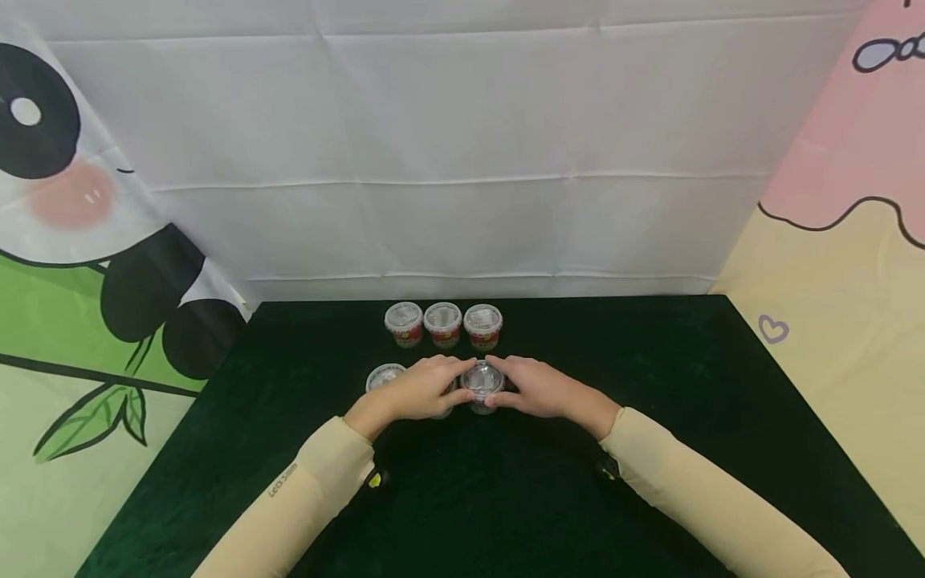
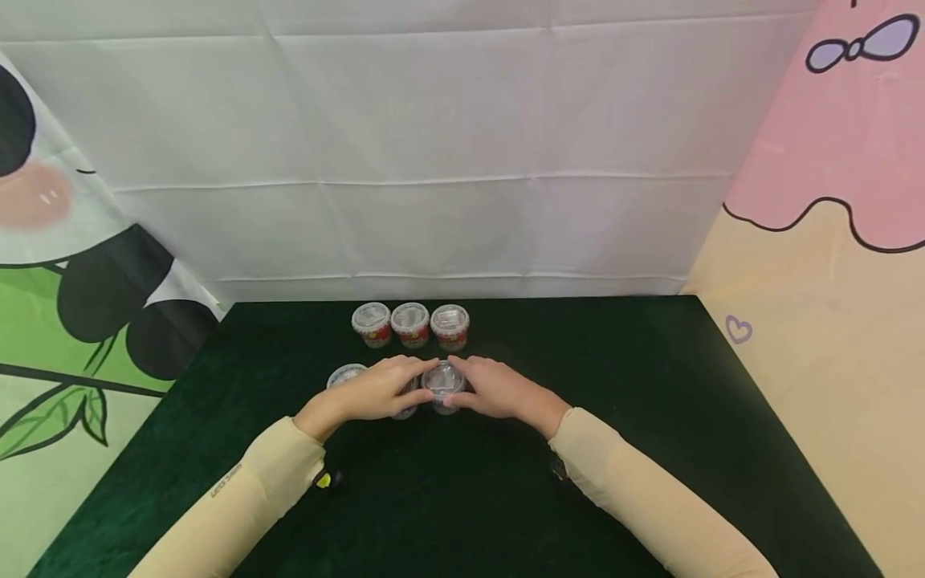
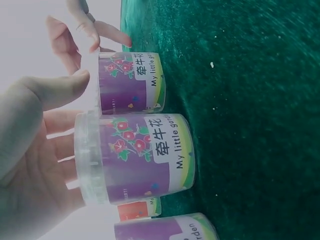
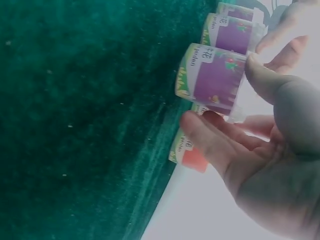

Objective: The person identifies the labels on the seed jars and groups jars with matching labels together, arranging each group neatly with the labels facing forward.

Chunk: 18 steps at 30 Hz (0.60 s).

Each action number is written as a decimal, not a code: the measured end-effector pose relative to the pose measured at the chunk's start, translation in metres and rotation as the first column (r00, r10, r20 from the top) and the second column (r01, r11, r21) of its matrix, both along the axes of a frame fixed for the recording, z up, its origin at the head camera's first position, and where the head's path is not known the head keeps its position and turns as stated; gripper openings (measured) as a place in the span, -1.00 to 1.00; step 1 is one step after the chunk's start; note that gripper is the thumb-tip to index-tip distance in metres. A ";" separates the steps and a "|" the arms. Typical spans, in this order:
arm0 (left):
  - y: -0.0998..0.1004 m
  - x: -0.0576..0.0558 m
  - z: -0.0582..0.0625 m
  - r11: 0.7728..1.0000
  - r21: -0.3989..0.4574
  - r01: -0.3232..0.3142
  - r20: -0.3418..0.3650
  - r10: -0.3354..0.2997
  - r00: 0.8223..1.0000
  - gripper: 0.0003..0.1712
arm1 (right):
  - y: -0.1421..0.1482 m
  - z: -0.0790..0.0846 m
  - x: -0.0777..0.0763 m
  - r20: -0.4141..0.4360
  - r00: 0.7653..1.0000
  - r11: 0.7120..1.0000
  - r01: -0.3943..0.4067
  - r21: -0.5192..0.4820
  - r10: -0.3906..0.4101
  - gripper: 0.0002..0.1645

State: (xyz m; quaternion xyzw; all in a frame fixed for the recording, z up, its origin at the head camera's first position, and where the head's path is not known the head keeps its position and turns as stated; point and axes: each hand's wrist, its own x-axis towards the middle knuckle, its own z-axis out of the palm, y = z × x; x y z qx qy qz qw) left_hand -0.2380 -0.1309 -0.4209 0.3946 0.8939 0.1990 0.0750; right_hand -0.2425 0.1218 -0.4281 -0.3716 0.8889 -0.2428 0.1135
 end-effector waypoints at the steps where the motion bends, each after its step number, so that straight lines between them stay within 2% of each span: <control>1: 0.000 0.000 0.000 1.000 0.001 -0.003 0.003 0.003 1.000 -0.34 | 0.000 0.001 0.000 -0.007 1.000 1.000 -0.001 0.014 0.001 -0.16; 10: 0.002 0.001 0.000 0.999 -0.002 -0.033 0.018 0.034 0.999 -0.35 | 0.000 0.003 0.002 -0.037 0.999 0.999 -0.012 0.035 0.013 -0.16; 18: 0.004 0.004 -0.001 0.999 0.008 -0.048 0.016 0.048 0.999 -0.35 | 0.001 0.003 0.003 -0.016 1.000 1.000 0.002 0.025 -0.002 -0.15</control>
